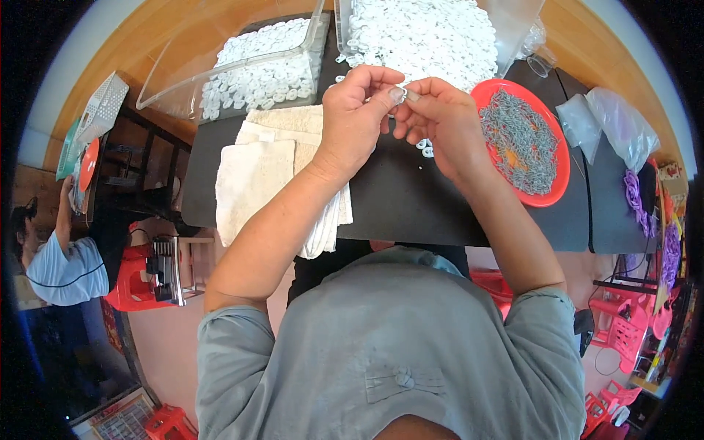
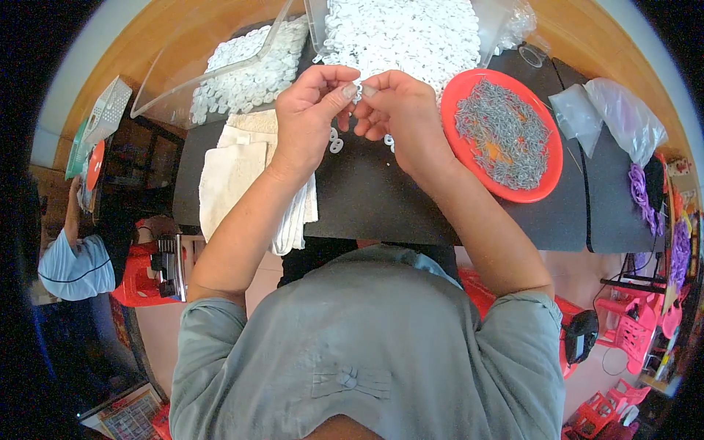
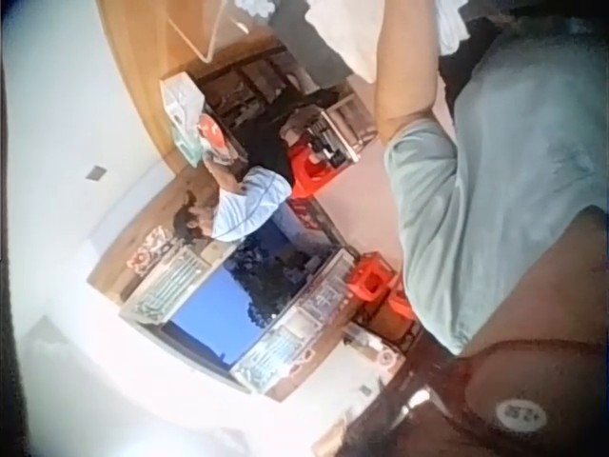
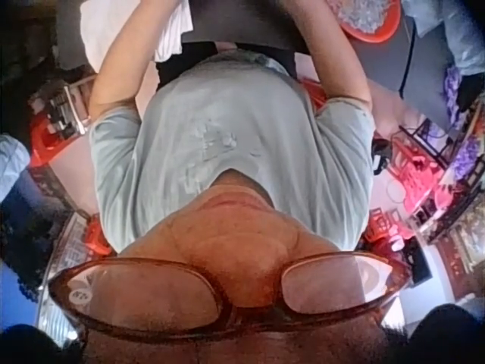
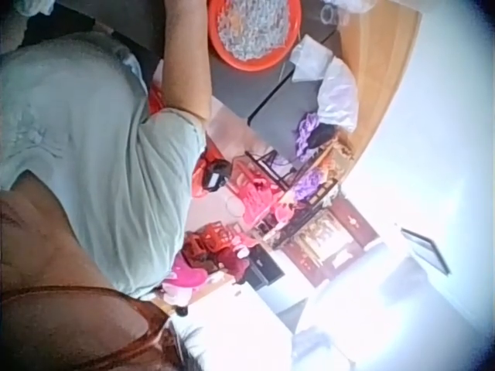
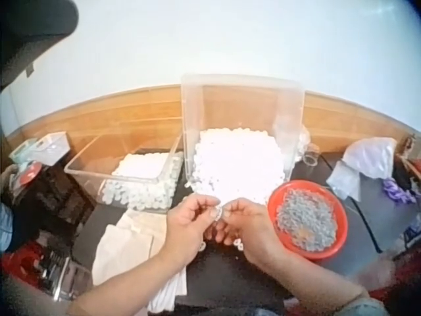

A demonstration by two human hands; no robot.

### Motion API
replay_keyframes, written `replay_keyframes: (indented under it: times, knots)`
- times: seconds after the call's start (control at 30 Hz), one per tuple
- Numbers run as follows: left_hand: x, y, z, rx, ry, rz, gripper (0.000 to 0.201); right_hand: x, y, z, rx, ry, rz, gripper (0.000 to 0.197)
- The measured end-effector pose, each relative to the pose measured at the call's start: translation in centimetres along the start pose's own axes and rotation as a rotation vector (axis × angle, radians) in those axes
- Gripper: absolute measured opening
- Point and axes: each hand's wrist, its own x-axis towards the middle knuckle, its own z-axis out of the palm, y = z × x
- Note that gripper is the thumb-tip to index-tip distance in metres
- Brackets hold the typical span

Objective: Manually assembling small white plastic components by inserting metal pins into them at a workbench.

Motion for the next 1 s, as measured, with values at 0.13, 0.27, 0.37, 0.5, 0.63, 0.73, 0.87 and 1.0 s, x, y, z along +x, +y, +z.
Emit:
replay_keyframes:
  times: [0.13, 0.27, 0.37, 0.5, 0.63, 0.73, 0.87, 1.0]
  knots:
    - [0.0, -0.2, 0.1, 0.010, 0.054, -0.021, 0.014, -0.4, -0.2, 0.4, -0.012, 0.071, -0.018, 0.015]
    - [0.1, -0.4, 0.1, -0.045, 0.103, 0.011, 0.012, -0.8, -0.1, 1.1, -0.006, 0.081, -0.067, 0.013]
    - [0.2, -0.2, 0.1, -0.069, 0.079, -0.065, 0.012, -0.5, 0.5, 0.8, 0.004, 0.053, -0.110, 0.012]
    - [0.6, -0.3, -0.1, -0.177, 0.031, -0.214, 0.013, -0.1, 0.4, 0.5, -0.036, 0.057, -0.121, 0.011]
    - [0.7, -0.1, -0.3, -0.224, 0.006, -0.258, 0.014, 0.0, 0.5, 0.3, -0.023, 0.034, -0.127, 0.011]
    - [0.7, -0.5, -0.5, -0.227, 0.040, -0.230, 0.014, 0.2, 0.7, 0.3, 0.008, 0.012, -0.114, 0.012]
    - [0.8, -0.5, -0.7, -0.260, 0.079, -0.234, 0.013, 0.3, 0.6, 0.1, -0.030, 0.053, -0.112, 0.012]
    - [0.7, -0.4, -0.9, -0.246, 0.035, -0.256, 0.014, 0.6, 0.7, -0.3, -0.204, 0.076, -0.138, 0.012]
